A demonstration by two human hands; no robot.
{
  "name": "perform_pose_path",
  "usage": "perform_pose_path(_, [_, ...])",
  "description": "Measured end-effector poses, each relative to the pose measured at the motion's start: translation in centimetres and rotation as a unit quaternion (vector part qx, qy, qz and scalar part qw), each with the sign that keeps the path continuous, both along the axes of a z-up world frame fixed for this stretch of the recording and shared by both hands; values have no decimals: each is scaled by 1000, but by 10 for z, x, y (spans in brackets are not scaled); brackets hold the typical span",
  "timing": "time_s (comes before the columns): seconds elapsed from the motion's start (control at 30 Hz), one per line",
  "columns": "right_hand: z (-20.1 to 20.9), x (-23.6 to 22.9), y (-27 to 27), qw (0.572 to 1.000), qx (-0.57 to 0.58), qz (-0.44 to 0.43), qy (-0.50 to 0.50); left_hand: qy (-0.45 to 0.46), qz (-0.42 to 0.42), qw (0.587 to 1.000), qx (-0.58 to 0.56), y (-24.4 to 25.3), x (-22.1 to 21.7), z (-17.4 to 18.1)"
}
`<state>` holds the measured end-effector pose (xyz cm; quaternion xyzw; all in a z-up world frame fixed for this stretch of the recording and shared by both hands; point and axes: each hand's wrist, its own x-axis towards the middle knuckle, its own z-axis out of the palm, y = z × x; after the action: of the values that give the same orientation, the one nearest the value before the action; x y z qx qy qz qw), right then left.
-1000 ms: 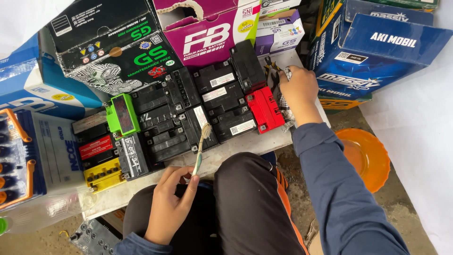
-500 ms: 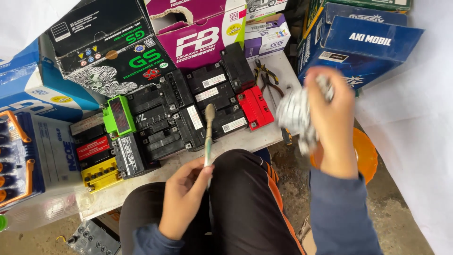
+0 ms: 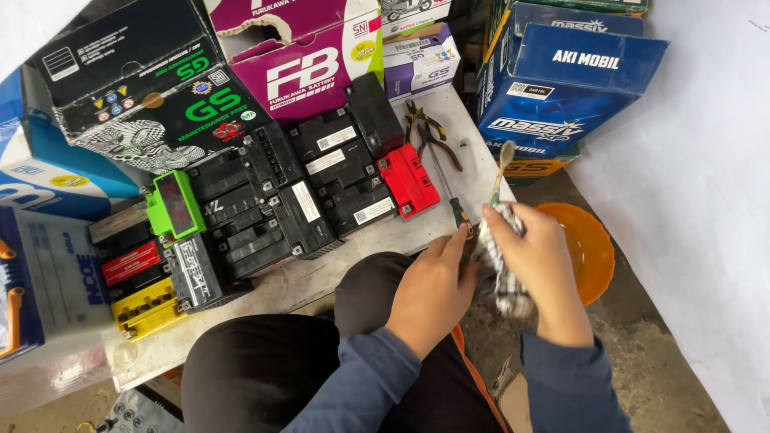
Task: The person is cleaning small lead-acid batteries with a cloth and arranging them on a workspace.
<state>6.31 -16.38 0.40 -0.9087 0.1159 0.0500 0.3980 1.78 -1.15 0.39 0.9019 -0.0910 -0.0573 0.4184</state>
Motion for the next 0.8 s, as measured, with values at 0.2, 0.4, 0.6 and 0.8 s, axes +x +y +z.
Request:
perform_pose_path(0.2, [-25,70,12,983,-111,104,107,-7,-155,938,311,-26,43,-71])
perform_pose_path(0.4, [-67,120,16,961,-200,155,111,-25,-133,914,382,-40,70,-124])
perform_pose_path(0.6, [-94,135,14,954,-230,158,107,-7,-109,904,413,-44,69,-117])
perform_pose_path(0.8, [-84,124,25,955,-240,161,66,-19,-80,924,374,-47,72,-126])
